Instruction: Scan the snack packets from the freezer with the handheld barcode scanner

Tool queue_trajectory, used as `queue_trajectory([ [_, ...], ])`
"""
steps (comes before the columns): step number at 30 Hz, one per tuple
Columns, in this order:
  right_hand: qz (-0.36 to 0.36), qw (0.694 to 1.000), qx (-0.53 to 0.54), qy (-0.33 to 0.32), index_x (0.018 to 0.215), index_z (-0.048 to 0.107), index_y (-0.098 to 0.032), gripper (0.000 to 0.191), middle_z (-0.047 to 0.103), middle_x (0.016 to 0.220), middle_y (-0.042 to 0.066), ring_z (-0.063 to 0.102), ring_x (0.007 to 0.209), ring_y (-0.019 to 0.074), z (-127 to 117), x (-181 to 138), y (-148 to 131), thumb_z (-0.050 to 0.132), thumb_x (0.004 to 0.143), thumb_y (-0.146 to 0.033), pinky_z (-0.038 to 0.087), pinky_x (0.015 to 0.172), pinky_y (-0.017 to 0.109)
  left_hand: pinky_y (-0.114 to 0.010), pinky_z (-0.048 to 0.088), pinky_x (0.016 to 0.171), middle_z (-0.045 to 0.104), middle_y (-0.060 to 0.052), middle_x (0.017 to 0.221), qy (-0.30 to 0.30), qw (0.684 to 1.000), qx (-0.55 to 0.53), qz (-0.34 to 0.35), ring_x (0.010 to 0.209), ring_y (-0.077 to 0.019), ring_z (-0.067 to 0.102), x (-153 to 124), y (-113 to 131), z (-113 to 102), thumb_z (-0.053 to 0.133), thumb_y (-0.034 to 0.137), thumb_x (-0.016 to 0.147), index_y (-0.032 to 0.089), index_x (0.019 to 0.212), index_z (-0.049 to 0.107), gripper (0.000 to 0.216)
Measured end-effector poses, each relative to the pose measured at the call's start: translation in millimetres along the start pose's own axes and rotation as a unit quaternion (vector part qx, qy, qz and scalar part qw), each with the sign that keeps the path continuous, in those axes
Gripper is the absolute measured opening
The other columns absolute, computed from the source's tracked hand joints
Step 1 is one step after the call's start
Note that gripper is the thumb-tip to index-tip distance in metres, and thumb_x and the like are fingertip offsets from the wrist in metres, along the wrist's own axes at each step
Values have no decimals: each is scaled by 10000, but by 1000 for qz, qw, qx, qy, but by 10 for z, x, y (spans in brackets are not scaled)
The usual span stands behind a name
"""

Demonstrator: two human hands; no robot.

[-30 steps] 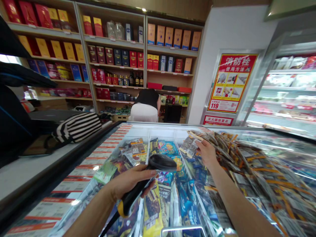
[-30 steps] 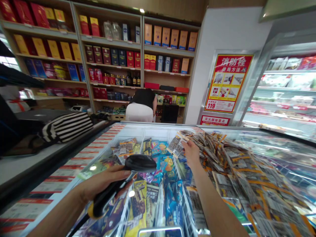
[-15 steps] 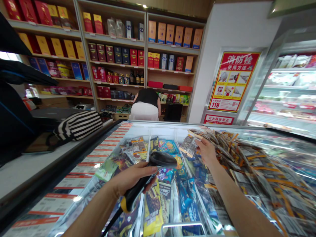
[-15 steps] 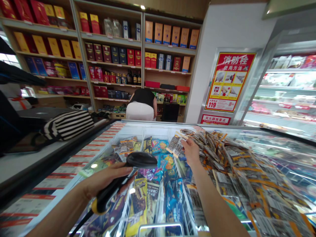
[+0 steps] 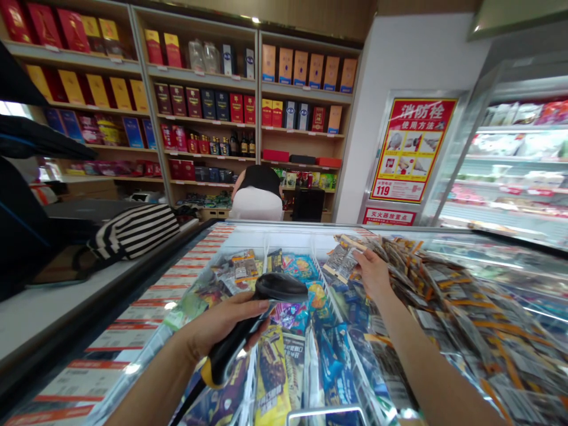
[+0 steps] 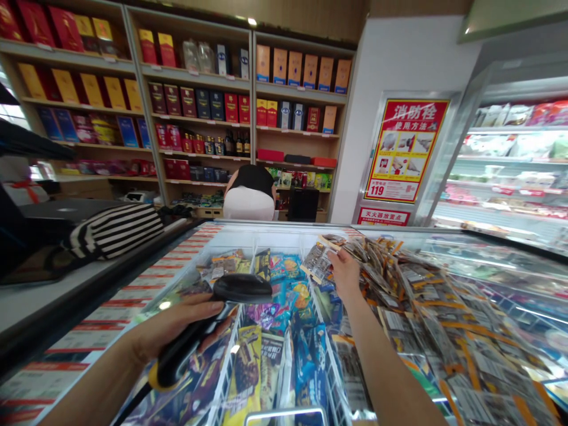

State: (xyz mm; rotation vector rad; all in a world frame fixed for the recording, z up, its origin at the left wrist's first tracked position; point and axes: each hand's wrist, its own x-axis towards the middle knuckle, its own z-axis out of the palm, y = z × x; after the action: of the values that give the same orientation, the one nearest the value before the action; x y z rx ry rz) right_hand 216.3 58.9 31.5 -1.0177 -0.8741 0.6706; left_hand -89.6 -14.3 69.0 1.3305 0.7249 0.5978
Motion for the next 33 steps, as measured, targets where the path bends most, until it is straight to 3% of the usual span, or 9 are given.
queue_trajectory([
  [9,6,1000,11,8,724,595,-169,220,588,572,-35,430,437,75,26,-36,-40,614,538,-284,332,402,203,-207,309,414,502,-5,609,-45,999,11,18,443,-77,449,-22,11,12,437,326,745,130,744,453,197],
  [21,0,1000,5,4,735,605,-165,243,621,622,-10,460,455,90,51,-63,-49,608,535,-302,341,424,220,-205,303,411,509,-7,583,1,1000,4,-9,429,-76,442,-20,22,1,459,373,721,121,740,505,257],
  [33,15,1000,-5,-5,705,598,-179,216,607,592,-31,442,448,88,79,-71,4,618,527,-301,322,406,210,-204,290,424,489,10,593,-26,1000,3,14,433,-65,431,-26,24,78,446,337,738,139,720,456,199],
])
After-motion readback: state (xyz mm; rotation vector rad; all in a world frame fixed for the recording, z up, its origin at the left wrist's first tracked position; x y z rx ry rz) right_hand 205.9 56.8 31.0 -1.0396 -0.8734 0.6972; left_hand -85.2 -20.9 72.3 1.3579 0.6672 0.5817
